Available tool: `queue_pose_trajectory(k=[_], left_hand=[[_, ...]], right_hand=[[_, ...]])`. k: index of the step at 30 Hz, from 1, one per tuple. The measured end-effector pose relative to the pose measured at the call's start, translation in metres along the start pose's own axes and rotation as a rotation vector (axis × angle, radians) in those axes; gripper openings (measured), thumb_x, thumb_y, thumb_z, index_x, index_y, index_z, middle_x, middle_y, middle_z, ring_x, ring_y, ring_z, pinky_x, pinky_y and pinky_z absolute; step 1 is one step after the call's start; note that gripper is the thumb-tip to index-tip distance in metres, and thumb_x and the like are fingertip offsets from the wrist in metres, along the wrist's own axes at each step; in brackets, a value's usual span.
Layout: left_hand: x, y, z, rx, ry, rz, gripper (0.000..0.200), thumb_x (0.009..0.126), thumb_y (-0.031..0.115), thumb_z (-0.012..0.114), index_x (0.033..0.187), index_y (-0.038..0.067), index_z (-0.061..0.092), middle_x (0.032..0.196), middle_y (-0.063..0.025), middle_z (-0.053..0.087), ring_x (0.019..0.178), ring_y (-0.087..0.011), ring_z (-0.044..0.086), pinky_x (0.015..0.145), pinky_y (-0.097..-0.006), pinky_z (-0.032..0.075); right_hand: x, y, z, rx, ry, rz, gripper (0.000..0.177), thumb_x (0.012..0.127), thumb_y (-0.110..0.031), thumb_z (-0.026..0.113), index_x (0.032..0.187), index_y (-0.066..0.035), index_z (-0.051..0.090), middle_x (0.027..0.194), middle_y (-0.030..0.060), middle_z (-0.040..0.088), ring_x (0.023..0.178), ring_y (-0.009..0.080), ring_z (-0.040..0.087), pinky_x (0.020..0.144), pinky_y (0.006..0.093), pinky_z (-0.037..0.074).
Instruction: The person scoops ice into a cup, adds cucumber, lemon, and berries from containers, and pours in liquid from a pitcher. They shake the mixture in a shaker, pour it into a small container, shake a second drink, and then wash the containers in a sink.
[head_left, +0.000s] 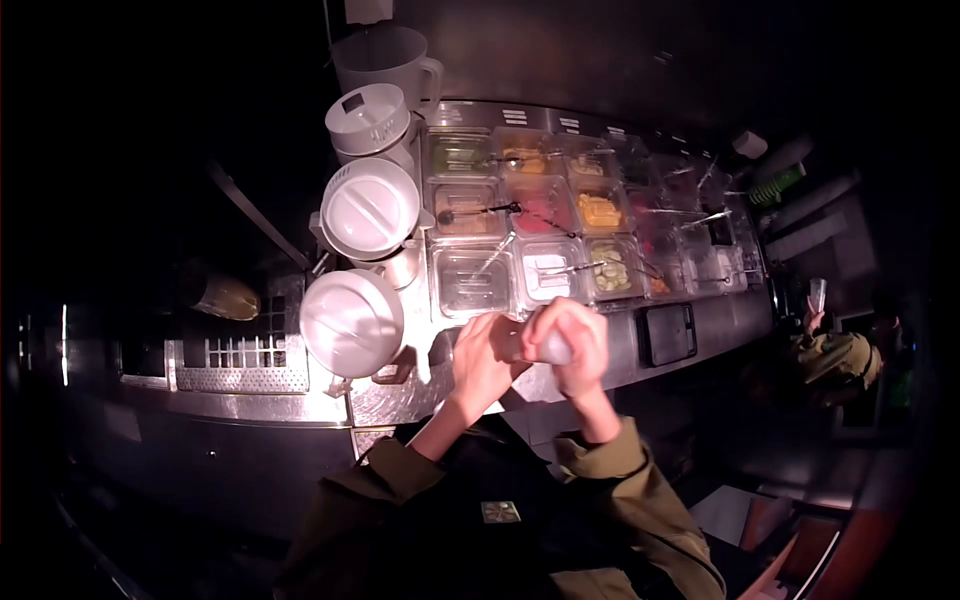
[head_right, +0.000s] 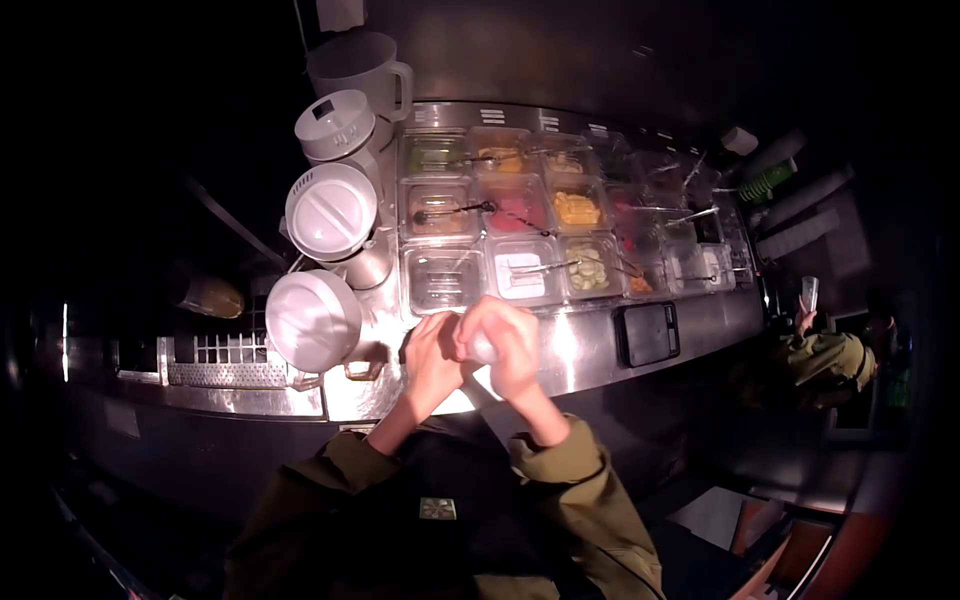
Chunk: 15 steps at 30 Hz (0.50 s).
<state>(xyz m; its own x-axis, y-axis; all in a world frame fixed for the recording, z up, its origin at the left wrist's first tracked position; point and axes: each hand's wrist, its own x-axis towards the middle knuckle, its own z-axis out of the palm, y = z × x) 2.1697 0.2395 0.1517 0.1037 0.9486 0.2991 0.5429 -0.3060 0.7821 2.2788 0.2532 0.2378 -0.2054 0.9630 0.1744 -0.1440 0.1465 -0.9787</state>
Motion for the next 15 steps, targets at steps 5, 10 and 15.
queue_pose_trajectory(k=[5, 10, 15], left_hand=[[-0.007, -0.002, 0.005, 0.083, -0.073, -0.036, 0.033, 0.056, 0.017, 0.07, 0.083, 0.005, 0.057, 0.089, -0.0103, 0.056, 0.089, -0.0279, 0.053, 0.078, -0.0362, 0.043], [-0.009, -0.01, 0.006, 0.142, -0.103, 0.023, 0.032, 0.053, 0.018, 0.068, 0.079, 0.002, 0.057, 0.083, -0.0094, 0.054, 0.087, -0.026, 0.052, 0.079, -0.0345, 0.042], [-0.01, -0.018, 0.007, -0.022, 0.005, 0.12, 0.03, 0.054, 0.016, 0.069, 0.078, 0.002, 0.059, 0.086, -0.0097, 0.055, 0.09, -0.0252, 0.052, 0.079, -0.0343, 0.043]], right_hand=[[0.002, -0.065, -0.004, 0.357, 0.151, -0.221, 0.035, 0.083, -0.026, 0.037, 0.061, 0.0, 0.043, 0.049, 0.0145, 0.047, 0.041, 0.0204, 0.045, 0.041, 0.0291, 0.039], [0.01, 0.022, -0.017, 0.228, 0.088, -0.052, 0.037, 0.086, -0.032, 0.036, 0.068, 0.0, 0.043, 0.052, 0.014, 0.048, 0.044, 0.0195, 0.046, 0.041, 0.0289, 0.039], [-0.007, -0.021, -0.025, 0.242, 0.067, -0.169, 0.033, 0.085, -0.031, 0.038, 0.069, -0.002, 0.042, 0.052, 0.0103, 0.045, 0.042, 0.0159, 0.042, 0.04, 0.0259, 0.037]])
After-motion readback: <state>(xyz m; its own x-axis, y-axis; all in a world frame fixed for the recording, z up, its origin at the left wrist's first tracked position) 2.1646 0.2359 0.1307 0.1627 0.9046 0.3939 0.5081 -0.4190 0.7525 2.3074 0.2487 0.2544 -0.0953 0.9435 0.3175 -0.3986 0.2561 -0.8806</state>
